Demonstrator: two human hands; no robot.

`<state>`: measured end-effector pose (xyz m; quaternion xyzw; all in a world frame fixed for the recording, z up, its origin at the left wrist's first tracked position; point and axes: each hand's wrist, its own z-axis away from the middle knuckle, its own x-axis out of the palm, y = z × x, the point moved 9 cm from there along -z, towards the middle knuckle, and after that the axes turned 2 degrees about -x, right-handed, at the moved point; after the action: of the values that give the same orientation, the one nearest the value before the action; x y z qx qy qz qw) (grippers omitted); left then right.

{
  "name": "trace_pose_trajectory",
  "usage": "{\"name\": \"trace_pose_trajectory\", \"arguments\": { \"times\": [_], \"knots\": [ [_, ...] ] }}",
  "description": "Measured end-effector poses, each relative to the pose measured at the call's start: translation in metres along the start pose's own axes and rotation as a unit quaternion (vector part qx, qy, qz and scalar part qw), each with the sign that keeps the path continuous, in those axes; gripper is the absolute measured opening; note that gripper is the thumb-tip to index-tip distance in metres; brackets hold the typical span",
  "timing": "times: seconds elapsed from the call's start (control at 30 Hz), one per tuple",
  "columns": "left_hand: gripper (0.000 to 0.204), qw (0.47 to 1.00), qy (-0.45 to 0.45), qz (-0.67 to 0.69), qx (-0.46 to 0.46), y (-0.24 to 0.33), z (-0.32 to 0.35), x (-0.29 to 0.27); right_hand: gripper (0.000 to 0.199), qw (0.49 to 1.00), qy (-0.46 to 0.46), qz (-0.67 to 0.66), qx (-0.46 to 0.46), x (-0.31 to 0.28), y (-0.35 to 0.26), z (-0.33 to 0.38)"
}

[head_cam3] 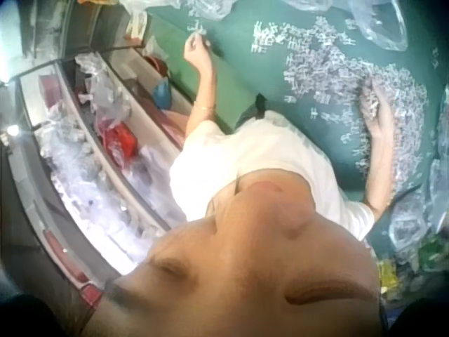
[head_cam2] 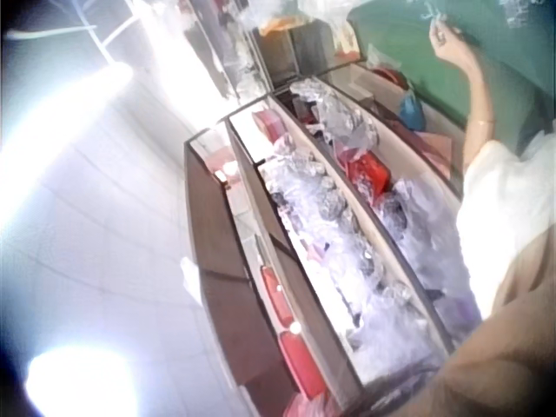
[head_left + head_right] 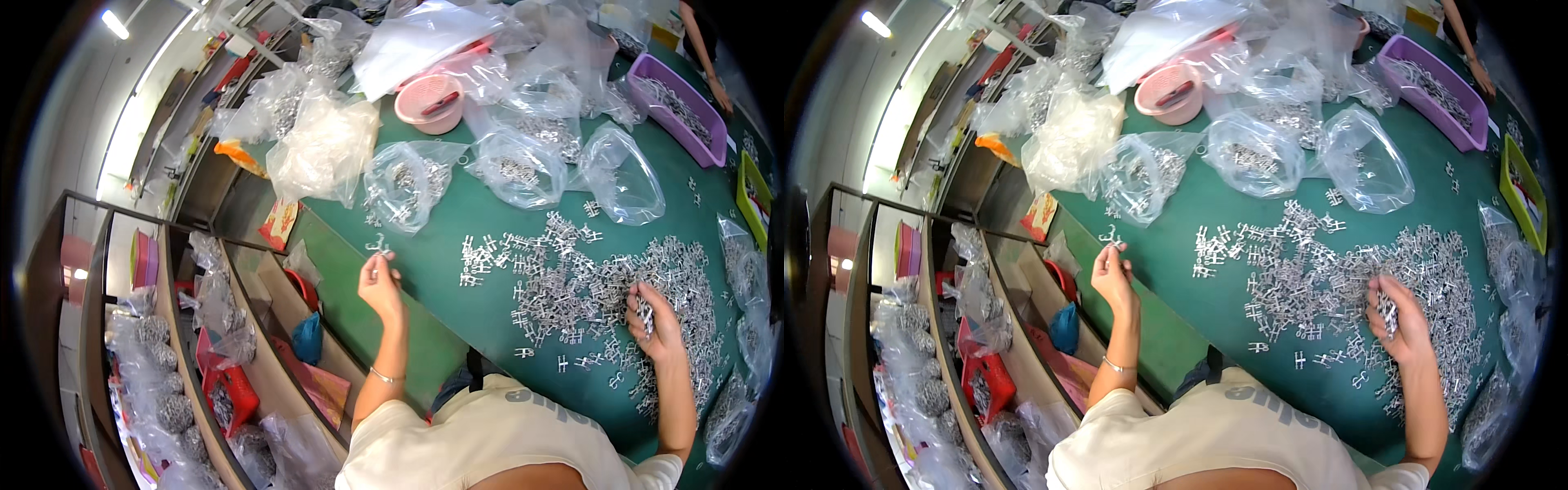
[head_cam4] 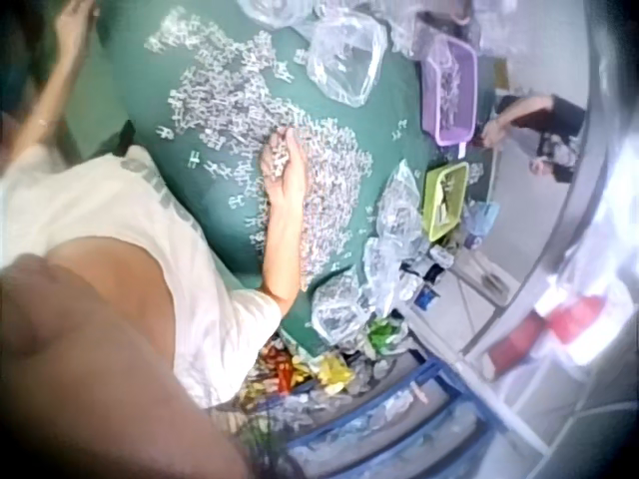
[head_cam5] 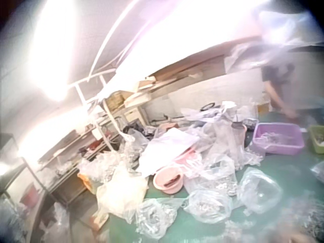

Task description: The person sorts small metal pieces by hand from a large pile on a table, occasionally pointing at a phone screen held by another person.

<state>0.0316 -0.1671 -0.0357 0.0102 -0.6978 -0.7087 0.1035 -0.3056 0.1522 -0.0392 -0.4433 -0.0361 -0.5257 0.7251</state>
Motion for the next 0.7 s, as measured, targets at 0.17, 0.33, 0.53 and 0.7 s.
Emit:
{"name": "trace_pose_trajectory", "arguments": {
  "times": [0.17, 0.33, 0.53, 0.7],
  "knots": [
    [0.019, 0.995, 0.064, -0.068, 0.042, -0.03, -0.105, -0.056, 0.016, 0.997, -0.004, 0.076, -0.003, 0.015, 0.028, 0.019],
    [0.019, 0.995, 0.038, -0.08, 0.034, -0.027, -0.175, -0.031, 0.017, 0.998, 0.007, 0.07, -0.006, 0.013, 0.052, 0.03],
    [0.027, 0.89, 0.012, -0.435, 0.134, -0.006, -0.198, 0.01, 0.018, 0.998, 0.035, -0.041, -0.021, -0.003, 0.076, 0.037],
    [0.039, 0.866, 0.018, -0.453, 0.211, 0.0, -0.162, -0.038, 0.025, 0.979, -0.077, -0.186, -0.031, 0.026, 0.091, 0.044]
  ]
}}
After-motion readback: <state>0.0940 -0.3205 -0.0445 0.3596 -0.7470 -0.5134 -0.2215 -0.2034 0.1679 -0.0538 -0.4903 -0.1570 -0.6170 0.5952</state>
